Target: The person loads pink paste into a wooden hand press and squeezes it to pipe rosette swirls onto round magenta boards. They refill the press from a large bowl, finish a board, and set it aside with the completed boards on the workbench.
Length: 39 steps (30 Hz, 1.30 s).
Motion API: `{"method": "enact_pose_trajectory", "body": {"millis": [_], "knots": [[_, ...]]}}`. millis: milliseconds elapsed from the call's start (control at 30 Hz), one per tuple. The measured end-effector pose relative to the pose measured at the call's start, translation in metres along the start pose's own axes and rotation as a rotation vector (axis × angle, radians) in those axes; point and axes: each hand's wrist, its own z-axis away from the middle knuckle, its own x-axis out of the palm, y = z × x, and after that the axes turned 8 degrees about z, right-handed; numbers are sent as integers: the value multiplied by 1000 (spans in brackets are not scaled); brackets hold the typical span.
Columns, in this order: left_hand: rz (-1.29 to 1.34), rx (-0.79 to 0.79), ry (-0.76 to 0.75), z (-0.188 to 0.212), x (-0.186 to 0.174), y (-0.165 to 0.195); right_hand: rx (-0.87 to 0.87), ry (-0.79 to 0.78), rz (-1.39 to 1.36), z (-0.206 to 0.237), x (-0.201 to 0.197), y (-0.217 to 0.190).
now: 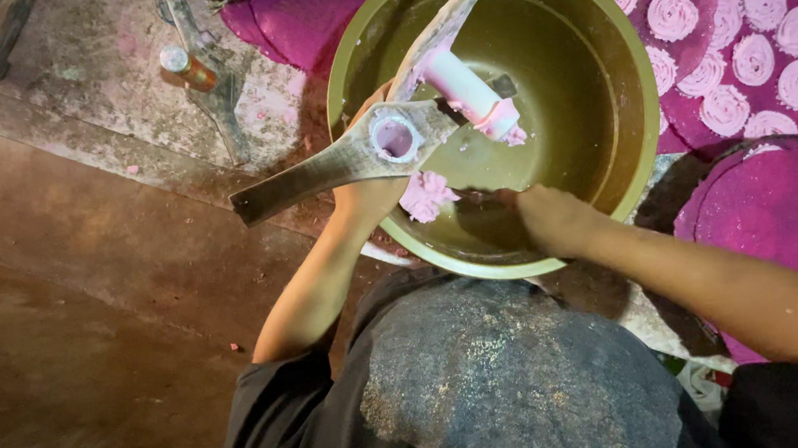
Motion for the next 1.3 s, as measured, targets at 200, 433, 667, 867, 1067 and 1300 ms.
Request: {"method": "enact_pose_trajectory", "body": {"millis": [200,433,667,867,1067,1300], "knots": [[-81,39,10,-4,-1,-3,-136,133,49,0,6,-33],[-129,70,25,-1,-2,1,-101,152,-86,62,-8,-56],[-30,9,25,-2,-2,1,185,-87,-350,115,-23,-21],[-552,334,-93,-4,-5,24,-361,400,-716,159,-58,43],[-521,380,-345,0,-8,66,-143,211,-276,150,-125,28],[-267,64,-360,13,8,74,-8,326,689,141,-124,-81]]}}
